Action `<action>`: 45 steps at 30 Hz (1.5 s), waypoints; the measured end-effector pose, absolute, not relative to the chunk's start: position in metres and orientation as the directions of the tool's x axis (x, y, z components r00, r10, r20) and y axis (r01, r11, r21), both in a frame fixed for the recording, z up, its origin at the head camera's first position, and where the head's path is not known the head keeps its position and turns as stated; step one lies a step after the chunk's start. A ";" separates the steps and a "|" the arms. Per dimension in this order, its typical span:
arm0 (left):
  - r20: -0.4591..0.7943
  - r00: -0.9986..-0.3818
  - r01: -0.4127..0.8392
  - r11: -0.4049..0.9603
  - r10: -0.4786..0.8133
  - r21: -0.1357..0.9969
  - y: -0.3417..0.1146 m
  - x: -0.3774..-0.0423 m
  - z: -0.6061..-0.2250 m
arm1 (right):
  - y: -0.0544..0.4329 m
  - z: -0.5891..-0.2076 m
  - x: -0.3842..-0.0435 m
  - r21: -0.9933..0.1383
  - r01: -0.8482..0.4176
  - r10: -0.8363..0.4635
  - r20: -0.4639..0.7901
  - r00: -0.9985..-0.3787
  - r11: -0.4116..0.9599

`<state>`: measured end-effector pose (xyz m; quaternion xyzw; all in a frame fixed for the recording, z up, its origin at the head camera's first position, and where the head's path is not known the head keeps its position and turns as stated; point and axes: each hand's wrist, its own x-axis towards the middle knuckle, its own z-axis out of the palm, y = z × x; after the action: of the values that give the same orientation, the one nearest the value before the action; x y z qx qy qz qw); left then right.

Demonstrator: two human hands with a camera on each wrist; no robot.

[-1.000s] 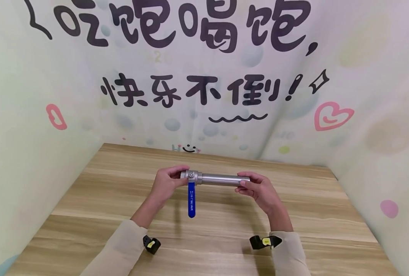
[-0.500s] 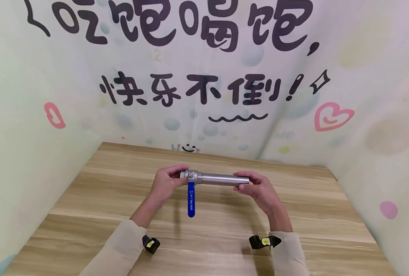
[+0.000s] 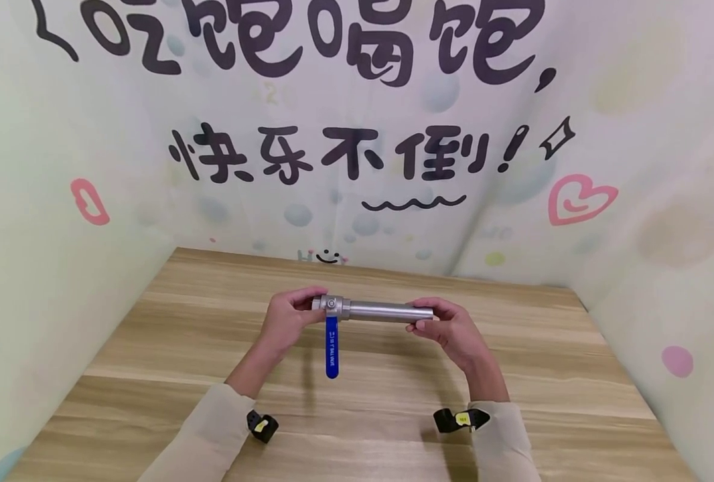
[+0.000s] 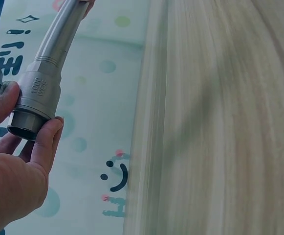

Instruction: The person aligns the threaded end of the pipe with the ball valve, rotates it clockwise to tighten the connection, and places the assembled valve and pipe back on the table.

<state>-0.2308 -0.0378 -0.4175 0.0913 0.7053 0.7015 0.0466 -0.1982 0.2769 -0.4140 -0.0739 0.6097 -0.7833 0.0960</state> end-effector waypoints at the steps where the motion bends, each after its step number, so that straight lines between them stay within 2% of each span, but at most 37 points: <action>1: 0.064 -0.979 0.066 0.001 0.195 0.998 -0.038 -0.231 -0.417 | 0.277 -0.414 -0.199 -0.969 0.058 -0.239 0.001 -0.971 -0.241; 28: 0.078 -0.977 0.080 0.000 0.198 0.997 -0.039 -0.227 -0.409 | 0.275 -0.411 -0.197 -0.969 0.070 -0.218 -0.017 -0.976 -0.238; 36: 0.074 -0.978 0.073 -0.015 0.197 0.997 -0.037 -0.228 -0.410 | 0.276 -0.408 -0.196 -0.988 0.048 -0.219 -0.015 -0.976 -0.145; 45: 0.055 -0.980 0.054 -0.007 0.192 0.998 -0.037 -0.226 -0.410 | 0.276 -0.409 -0.195 -0.977 0.054 -0.228 -0.006 -0.974 -0.205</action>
<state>-0.2257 -0.0372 -0.4100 0.0877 0.7029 0.7042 0.0490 -0.1946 0.2765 -0.4088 -0.0695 0.6239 -0.7731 0.0912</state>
